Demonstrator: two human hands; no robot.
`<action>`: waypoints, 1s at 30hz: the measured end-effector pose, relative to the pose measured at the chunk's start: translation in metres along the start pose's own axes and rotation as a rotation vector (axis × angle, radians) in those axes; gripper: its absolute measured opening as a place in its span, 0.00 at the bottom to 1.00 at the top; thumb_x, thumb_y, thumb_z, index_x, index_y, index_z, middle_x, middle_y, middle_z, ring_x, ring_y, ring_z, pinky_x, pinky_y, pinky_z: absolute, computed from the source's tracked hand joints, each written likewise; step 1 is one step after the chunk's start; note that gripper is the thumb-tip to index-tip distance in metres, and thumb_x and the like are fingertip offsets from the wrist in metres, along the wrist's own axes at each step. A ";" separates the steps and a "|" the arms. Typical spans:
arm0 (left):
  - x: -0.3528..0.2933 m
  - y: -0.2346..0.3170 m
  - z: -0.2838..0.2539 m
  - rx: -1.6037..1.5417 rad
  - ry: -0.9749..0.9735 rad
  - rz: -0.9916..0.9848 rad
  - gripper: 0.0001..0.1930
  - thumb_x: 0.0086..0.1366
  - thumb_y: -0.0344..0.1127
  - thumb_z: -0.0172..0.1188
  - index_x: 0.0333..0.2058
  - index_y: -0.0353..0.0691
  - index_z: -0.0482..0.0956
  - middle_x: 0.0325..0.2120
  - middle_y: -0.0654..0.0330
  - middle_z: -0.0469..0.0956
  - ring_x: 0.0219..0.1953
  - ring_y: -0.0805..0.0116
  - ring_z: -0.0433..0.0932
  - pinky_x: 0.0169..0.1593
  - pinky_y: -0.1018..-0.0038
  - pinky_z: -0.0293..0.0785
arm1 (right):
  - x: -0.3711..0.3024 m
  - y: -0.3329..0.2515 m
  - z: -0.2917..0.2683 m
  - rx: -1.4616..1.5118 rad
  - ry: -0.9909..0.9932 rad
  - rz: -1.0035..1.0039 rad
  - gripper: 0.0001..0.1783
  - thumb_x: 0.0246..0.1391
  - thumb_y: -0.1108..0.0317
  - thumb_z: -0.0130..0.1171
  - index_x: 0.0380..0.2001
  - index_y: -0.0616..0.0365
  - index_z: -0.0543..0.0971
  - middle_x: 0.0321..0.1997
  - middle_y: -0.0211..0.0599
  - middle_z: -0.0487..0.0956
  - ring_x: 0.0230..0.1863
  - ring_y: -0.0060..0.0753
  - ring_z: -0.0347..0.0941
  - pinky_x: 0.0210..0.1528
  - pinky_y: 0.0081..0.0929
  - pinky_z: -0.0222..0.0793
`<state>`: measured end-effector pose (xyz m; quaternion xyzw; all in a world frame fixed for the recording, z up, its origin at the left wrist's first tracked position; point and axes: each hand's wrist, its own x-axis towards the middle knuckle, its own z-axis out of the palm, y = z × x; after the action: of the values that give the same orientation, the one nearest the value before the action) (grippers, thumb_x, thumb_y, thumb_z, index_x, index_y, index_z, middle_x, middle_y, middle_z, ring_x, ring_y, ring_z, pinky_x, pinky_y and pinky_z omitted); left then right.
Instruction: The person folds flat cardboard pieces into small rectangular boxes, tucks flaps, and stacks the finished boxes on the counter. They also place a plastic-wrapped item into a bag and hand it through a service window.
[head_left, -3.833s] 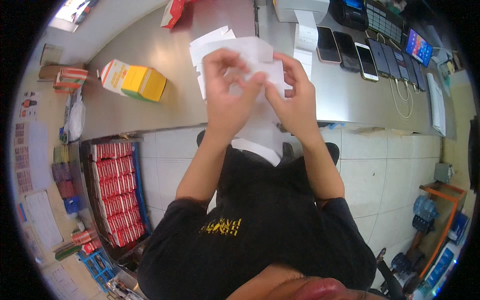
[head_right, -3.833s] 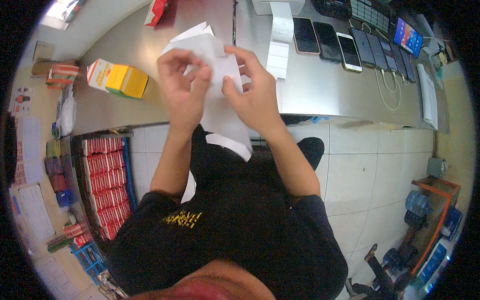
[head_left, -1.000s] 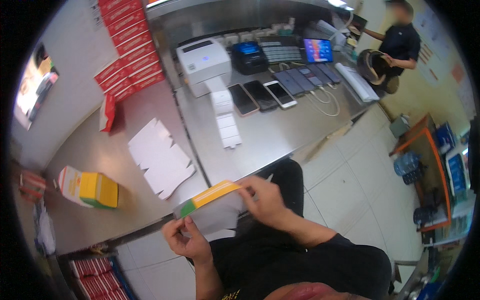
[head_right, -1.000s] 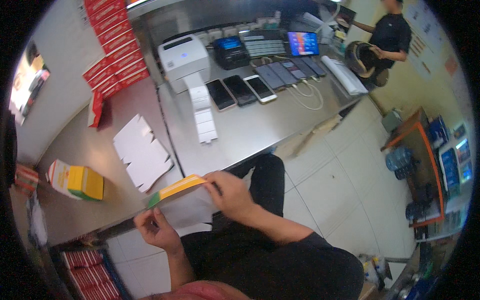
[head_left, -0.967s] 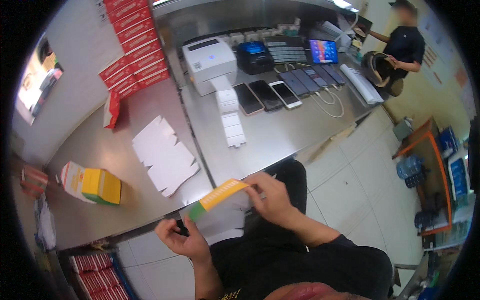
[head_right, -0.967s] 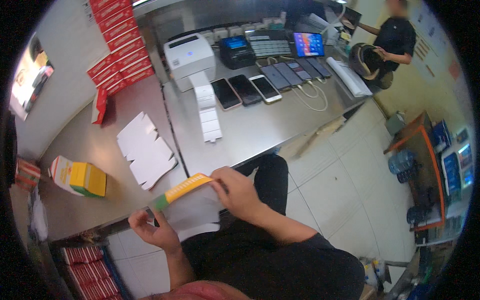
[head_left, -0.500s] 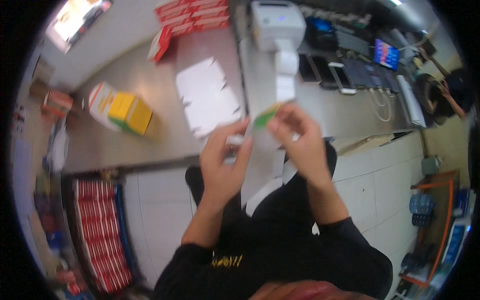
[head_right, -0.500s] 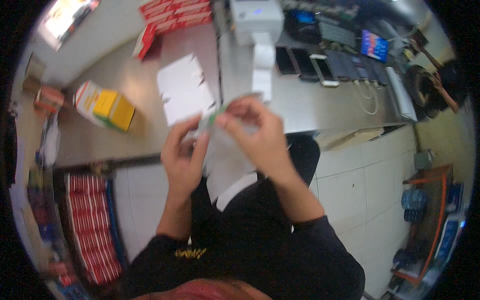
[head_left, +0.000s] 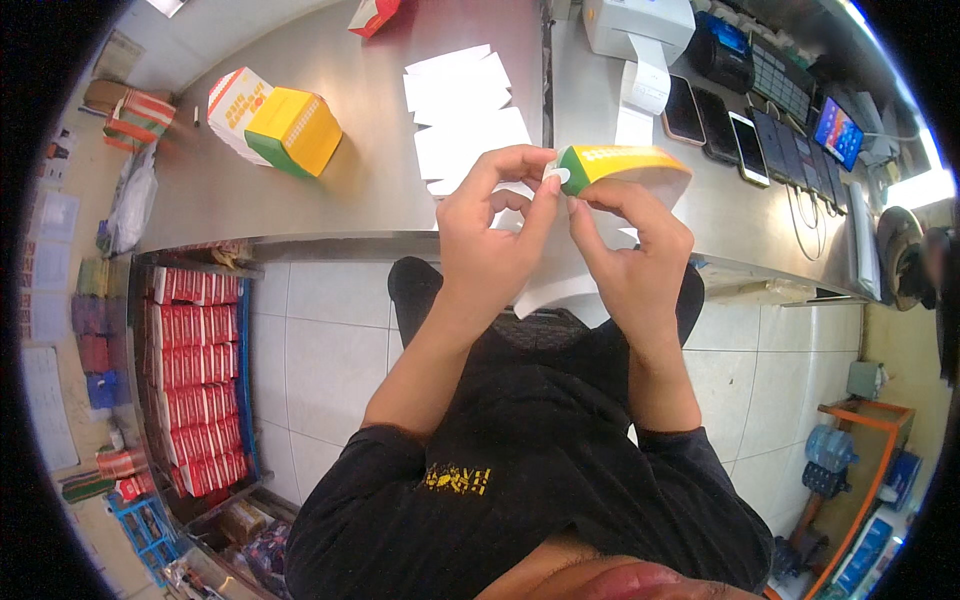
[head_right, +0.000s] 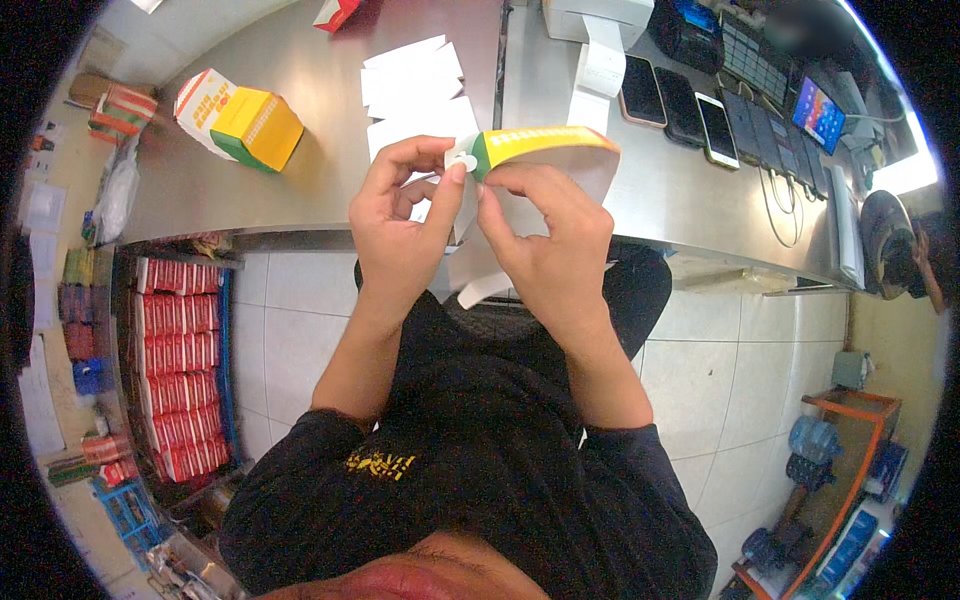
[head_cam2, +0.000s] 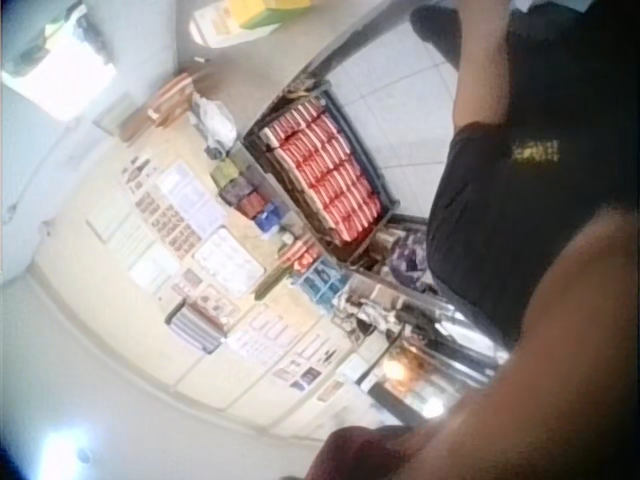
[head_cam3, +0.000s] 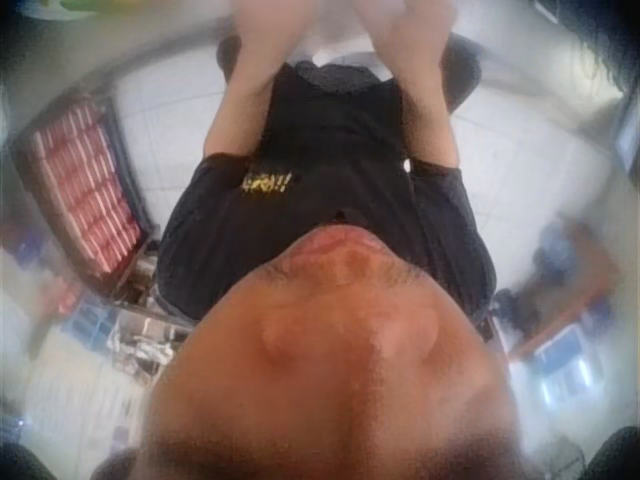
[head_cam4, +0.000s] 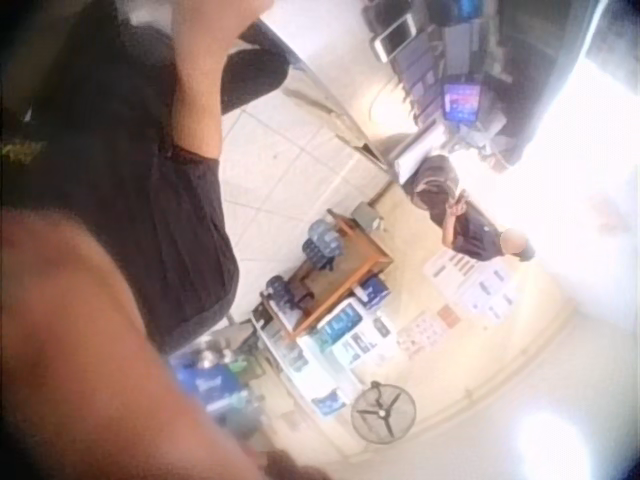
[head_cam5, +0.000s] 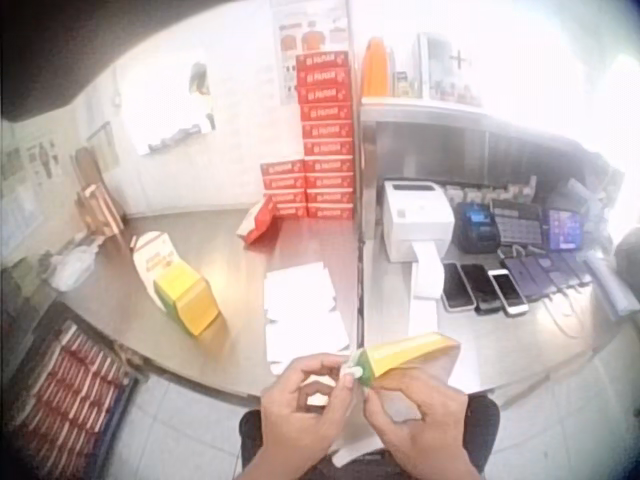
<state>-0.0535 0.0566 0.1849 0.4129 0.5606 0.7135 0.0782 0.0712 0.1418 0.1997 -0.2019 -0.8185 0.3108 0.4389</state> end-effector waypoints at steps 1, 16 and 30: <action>0.000 -0.001 0.000 0.029 0.007 0.026 0.12 0.66 0.23 0.66 0.47 0.33 0.82 0.38 0.58 0.85 0.39 0.76 0.83 0.36 0.81 0.79 | -0.001 0.001 0.001 0.106 -0.004 0.070 0.06 0.57 0.76 0.69 0.37 0.67 0.84 0.37 0.37 0.87 0.40 0.26 0.84 0.49 0.22 0.78; -0.003 0.011 -0.008 -0.073 -0.109 -0.167 0.13 0.64 0.24 0.68 0.48 0.32 0.84 0.42 0.56 0.86 0.41 0.75 0.84 0.38 0.80 0.81 | -0.007 0.026 0.006 0.867 -0.180 0.436 0.08 0.69 0.74 0.59 0.46 0.68 0.77 0.41 0.38 0.83 0.41 0.26 0.82 0.48 0.25 0.80; -0.016 0.004 -0.021 0.236 -0.052 -0.081 0.13 0.58 0.27 0.75 0.41 0.35 0.85 0.33 0.62 0.84 0.35 0.80 0.80 0.31 0.82 0.79 | -0.031 0.016 0.029 0.432 -0.111 0.308 0.10 0.63 0.75 0.64 0.46 0.69 0.82 0.45 0.44 0.87 0.46 0.29 0.85 0.50 0.27 0.80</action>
<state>-0.0564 0.0305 0.1795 0.4146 0.6547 0.6278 0.0726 0.0642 0.1250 0.1583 -0.2084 -0.7157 0.5518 0.3739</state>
